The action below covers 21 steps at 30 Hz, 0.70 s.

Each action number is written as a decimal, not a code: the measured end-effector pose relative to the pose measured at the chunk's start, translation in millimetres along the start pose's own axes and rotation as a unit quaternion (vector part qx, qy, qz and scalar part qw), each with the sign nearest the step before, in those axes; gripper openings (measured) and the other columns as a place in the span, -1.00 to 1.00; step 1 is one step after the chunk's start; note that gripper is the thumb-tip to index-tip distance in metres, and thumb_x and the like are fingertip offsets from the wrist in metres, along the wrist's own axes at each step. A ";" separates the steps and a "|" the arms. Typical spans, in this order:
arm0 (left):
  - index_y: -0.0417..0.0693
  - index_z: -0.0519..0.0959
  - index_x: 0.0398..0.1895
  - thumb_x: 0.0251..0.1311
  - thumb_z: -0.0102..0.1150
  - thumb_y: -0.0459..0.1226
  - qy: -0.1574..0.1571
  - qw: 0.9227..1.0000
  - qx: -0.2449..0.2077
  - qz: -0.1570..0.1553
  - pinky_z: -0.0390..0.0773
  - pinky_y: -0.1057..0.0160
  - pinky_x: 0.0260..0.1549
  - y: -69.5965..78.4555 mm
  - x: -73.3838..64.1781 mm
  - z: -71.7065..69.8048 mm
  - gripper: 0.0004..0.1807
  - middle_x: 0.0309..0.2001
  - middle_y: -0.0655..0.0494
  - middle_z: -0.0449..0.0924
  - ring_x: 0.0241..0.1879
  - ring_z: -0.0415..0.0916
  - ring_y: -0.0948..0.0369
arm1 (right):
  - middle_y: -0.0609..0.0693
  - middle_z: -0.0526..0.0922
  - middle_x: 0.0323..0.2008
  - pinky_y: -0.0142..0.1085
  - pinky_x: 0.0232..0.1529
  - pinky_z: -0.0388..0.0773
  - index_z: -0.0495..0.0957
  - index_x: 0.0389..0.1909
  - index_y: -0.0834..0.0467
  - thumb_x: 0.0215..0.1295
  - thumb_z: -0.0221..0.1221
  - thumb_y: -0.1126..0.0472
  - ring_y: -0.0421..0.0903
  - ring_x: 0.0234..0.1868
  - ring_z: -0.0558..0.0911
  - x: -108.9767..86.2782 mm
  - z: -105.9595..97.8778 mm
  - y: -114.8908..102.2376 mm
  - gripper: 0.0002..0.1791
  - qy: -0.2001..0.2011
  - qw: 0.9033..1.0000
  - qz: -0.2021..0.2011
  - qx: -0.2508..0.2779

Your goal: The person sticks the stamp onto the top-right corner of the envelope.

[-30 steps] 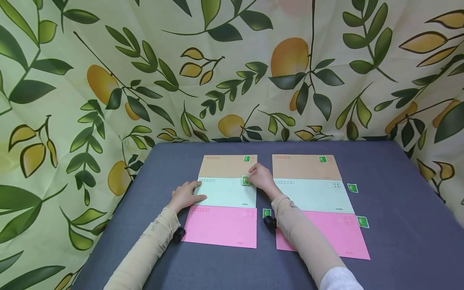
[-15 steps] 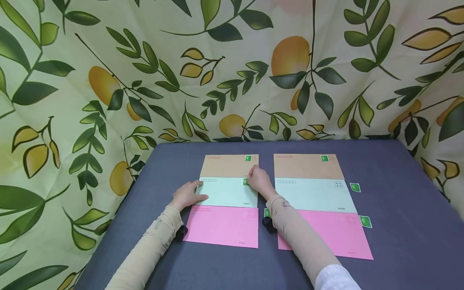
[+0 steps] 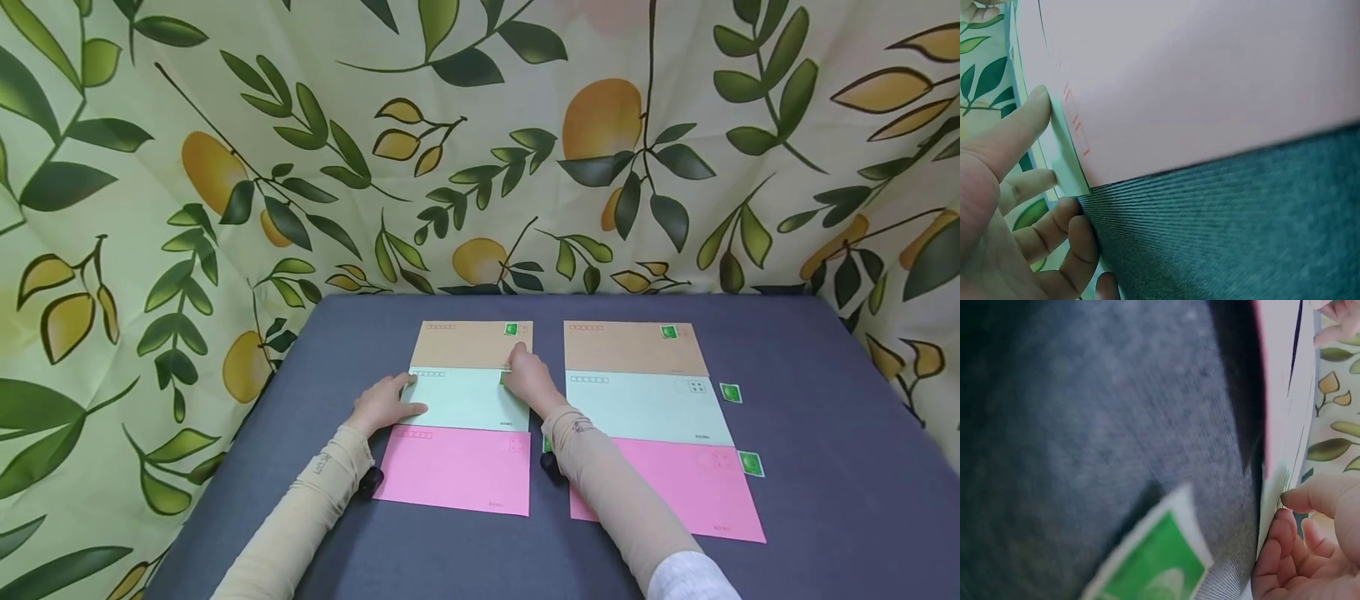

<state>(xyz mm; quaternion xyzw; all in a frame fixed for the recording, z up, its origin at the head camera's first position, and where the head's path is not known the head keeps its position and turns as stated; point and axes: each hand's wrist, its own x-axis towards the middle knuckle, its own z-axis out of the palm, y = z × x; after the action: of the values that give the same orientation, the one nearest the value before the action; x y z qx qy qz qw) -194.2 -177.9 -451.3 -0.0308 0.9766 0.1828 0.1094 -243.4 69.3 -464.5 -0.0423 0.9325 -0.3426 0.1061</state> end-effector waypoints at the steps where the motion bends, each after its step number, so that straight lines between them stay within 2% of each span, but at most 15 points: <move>1: 0.04 0.40 0.24 0.01 0.29 0.04 0.000 1.000 0.002 0.000 0.21 -0.37 0.02 0.3 -0.3 -0.7 -0.31 0.21 -0.18 0.41 0.17 0.36 -0.20 | 0.10 0.51 -0.44 -0.37 -0.55 0.29 0.32 -0.16 0.27 0.13 0.12 0.36 -0.07 -0.49 0.44 -1.3 0.4 -1.4 -0.73 0.002 1.000 -0.007 -0.006; 5: 0.03 0.38 0.26 0.03 0.26 0.06 -0.012 1.000 0.021 0.005 0.21 -0.39 0.04 2.8 -1.8 -3.6 -0.29 0.24 -0.21 0.38 0.19 0.34 -0.22 | 0.12 0.54 -0.46 -0.37 -0.57 0.29 0.31 -0.12 0.30 0.15 0.06 0.39 -0.09 -0.52 0.42 -5.6 2.0 -3.1 -0.74 0.007 0.999 -0.033 -0.032; 8: 0.02 0.37 0.27 0.05 0.23 0.07 -0.016 0.999 0.039 0.012 0.26 -0.37 0.03 3.7 -1.9 -6.4 -0.30 0.22 -0.20 0.39 0.18 0.36 -0.20 | 0.13 0.53 -0.45 -0.37 -0.57 0.29 0.31 -0.11 0.31 0.17 0.06 0.40 -0.08 -0.52 0.42 -7.0 1.6 -4.1 -0.74 0.007 0.999 -0.037 -0.026; 14: -0.03 0.39 0.25 0.10 0.19 0.02 -0.004 0.998 0.053 0.023 0.41 -0.17 0.03 8.6 0.6 -11.5 -0.35 0.15 -0.14 0.48 0.13 0.44 -0.08 | 0.16 0.57 -0.30 -0.36 -0.50 0.35 0.32 -0.09 0.28 0.19 0.05 0.38 -0.06 -0.41 0.47 -7.1 -2.9 -2.6 -0.74 0.003 0.999 -0.037 -0.016; 17: -0.04 0.41 0.23 0.11 0.19 0.01 0.010 0.997 0.058 0.041 0.47 -0.08 0.01 15.6 -0.9 -16.2 -0.38 0.14 -0.12 0.51 0.12 0.47 -0.04 | 0.16 0.57 -0.29 -0.36 -0.49 0.36 0.32 -0.07 0.27 0.19 0.05 0.37 -0.07 -0.40 0.48 -9.6 -8.7 -3.4 -0.73 0.003 0.999 -0.040 -0.010; 21: -0.01 0.44 0.20 0.13 0.17 0.02 0.020 0.994 0.069 0.078 0.51 -0.06 -0.05 32.3 -3.8 -20.0 -0.41 0.13 -0.10 0.53 0.12 0.48 -0.04 | 0.12 0.53 -0.40 -0.36 -0.55 0.33 0.32 -0.05 0.28 0.21 0.07 0.34 -0.10 -0.52 0.44 -16.7 -22.4 -5.5 -0.71 0.009 0.998 -0.060 0.016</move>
<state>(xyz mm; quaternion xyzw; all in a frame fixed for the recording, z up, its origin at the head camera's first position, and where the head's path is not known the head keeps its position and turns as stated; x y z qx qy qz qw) -197.8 -155.0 -421.0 0.0498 0.9882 0.1228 0.0768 -232.2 81.7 -441.5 -0.0937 0.9235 -0.3638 0.0773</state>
